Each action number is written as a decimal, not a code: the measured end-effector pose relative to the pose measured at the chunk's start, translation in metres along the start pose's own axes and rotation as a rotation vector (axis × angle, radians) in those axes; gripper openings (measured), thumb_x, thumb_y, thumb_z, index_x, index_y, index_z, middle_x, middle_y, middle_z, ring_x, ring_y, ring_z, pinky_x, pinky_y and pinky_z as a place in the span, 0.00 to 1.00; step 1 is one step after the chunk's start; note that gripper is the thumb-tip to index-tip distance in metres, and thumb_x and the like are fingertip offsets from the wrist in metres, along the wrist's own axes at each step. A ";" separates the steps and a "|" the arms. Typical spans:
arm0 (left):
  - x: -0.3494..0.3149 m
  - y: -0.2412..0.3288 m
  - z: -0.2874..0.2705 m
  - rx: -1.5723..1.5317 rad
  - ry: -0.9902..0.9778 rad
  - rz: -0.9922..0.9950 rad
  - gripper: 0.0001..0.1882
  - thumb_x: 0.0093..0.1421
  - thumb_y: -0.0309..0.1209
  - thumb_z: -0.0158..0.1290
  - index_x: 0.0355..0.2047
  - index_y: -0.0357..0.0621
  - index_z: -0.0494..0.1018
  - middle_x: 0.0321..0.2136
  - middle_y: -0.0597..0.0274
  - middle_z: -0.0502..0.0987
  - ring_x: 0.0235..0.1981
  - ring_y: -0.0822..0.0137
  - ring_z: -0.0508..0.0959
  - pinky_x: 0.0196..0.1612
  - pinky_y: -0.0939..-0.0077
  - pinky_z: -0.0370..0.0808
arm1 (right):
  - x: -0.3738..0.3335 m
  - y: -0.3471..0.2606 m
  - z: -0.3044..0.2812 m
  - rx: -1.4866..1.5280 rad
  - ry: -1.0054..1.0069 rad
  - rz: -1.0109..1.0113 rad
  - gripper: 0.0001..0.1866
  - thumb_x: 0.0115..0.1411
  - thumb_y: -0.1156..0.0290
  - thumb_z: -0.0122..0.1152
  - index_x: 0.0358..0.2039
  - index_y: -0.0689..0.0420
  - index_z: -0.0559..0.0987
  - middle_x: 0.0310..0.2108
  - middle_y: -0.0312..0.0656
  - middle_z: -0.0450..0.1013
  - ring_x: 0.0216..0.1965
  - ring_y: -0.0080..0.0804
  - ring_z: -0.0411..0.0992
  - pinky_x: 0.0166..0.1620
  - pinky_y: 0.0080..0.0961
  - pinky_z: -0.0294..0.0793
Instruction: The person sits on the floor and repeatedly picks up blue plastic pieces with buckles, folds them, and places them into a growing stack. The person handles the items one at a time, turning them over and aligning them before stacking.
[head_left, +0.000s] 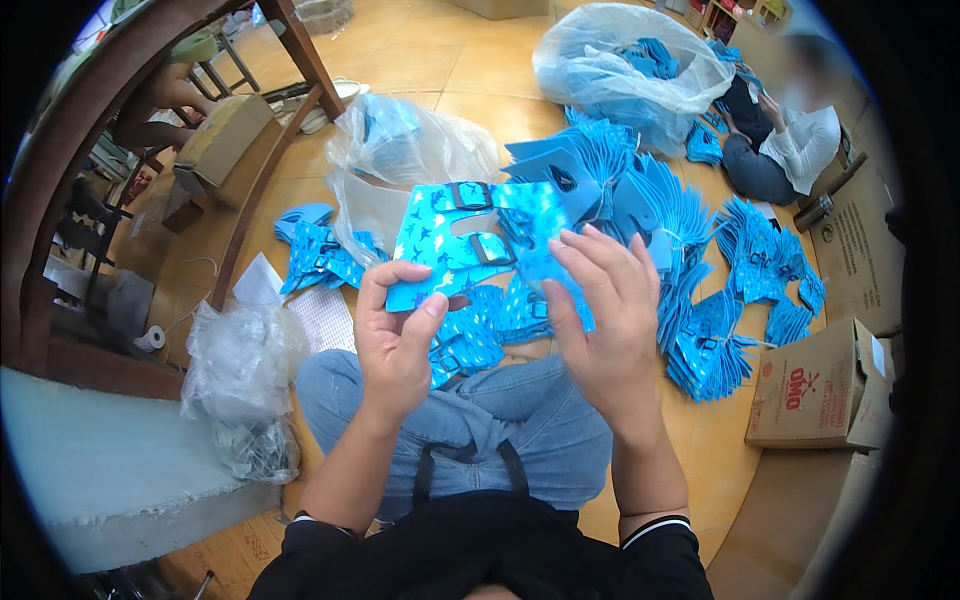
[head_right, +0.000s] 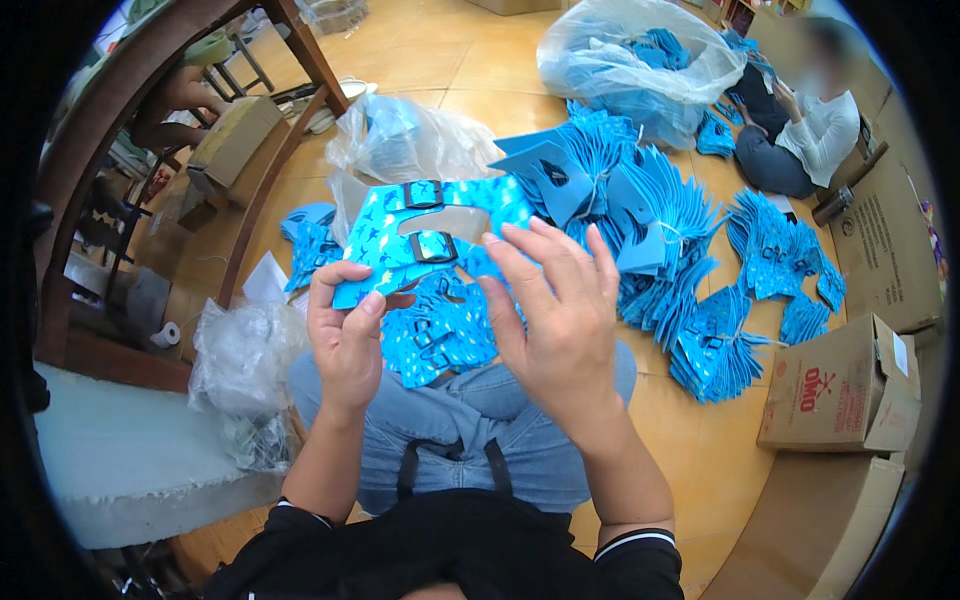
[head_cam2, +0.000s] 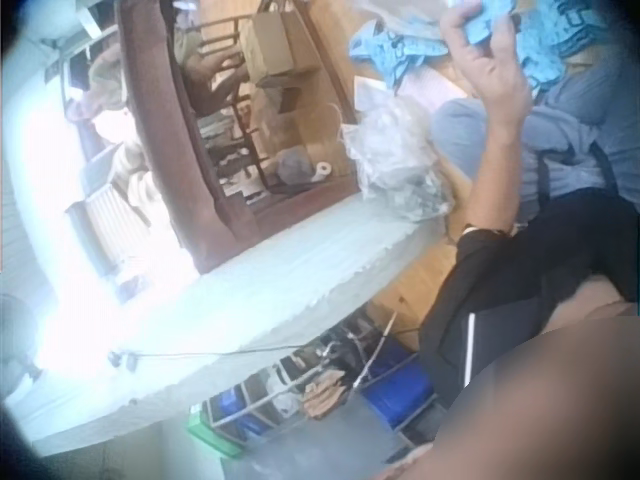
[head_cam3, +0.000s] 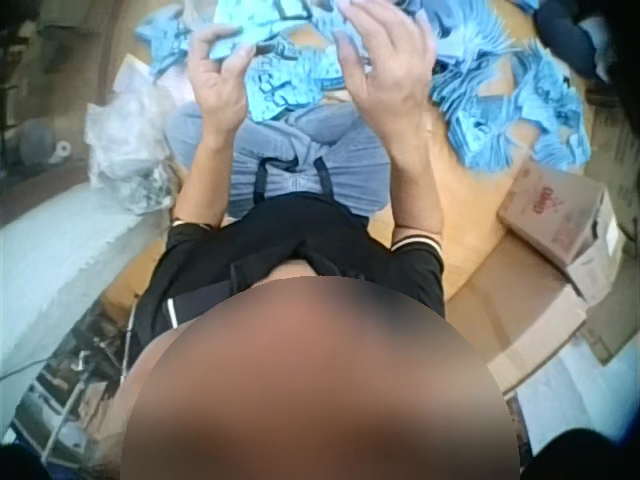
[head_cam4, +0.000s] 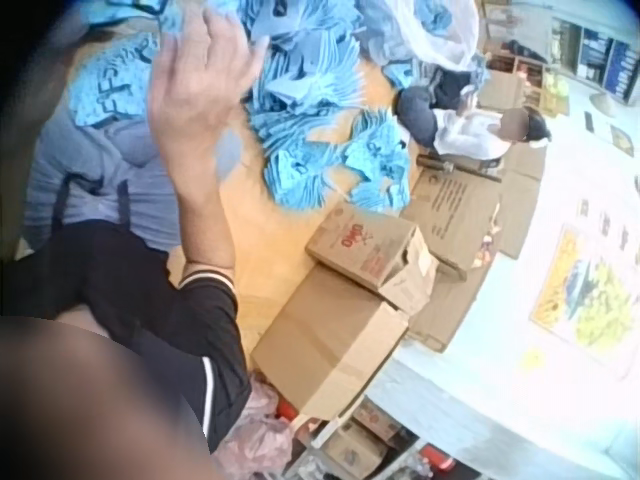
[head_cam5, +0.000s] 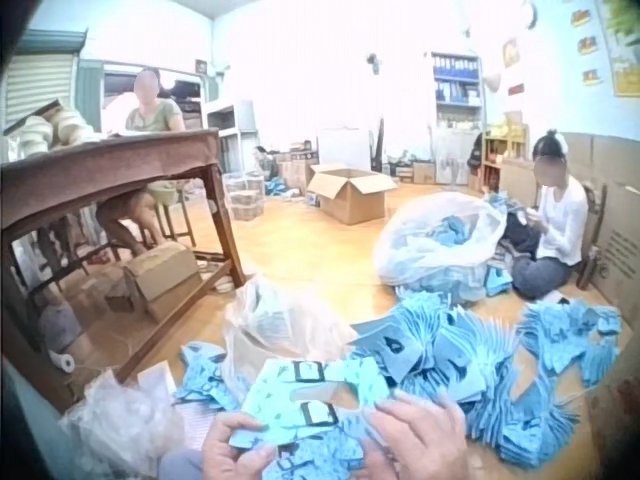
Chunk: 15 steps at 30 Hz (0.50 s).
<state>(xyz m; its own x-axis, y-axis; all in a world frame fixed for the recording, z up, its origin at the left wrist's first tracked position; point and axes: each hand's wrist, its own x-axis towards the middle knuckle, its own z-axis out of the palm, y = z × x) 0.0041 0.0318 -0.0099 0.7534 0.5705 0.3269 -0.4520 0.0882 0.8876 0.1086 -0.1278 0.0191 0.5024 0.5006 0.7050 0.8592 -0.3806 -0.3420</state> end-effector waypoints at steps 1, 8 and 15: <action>0.000 0.004 -0.001 0.008 0.004 0.033 0.13 0.60 0.23 0.49 0.45 0.41 0.63 0.39 0.52 0.75 0.40 0.62 0.79 0.45 0.65 0.77 | 0.005 -0.004 0.001 0.001 0.004 -0.037 0.18 0.52 0.72 0.65 0.45 0.53 0.77 0.45 0.38 0.73 0.50 0.37 0.70 0.60 0.45 0.57; -0.006 0.025 0.002 0.080 0.020 0.138 0.15 0.59 0.18 0.51 0.45 0.39 0.63 0.37 0.63 0.69 0.32 0.82 0.70 0.35 0.87 0.70 | 0.030 -0.019 0.012 0.223 0.039 -0.098 0.10 0.53 0.74 0.64 0.37 0.55 0.79 0.34 0.40 0.76 0.41 0.37 0.75 0.51 0.40 0.67; -0.005 0.032 0.006 0.028 0.032 0.185 0.15 0.59 0.18 0.51 0.45 0.39 0.63 0.38 0.62 0.69 0.33 0.80 0.71 0.36 0.85 0.71 | 0.036 -0.021 0.009 0.242 0.051 -0.163 0.08 0.51 0.76 0.64 0.33 0.57 0.79 0.31 0.42 0.77 0.38 0.38 0.76 0.41 0.33 0.72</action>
<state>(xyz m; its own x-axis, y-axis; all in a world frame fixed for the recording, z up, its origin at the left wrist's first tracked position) -0.0114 0.0267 0.0192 0.6425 0.6009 0.4755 -0.5678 -0.0434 0.8220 0.1098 -0.0948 0.0461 0.3554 0.4979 0.7911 0.9295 -0.0986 -0.3555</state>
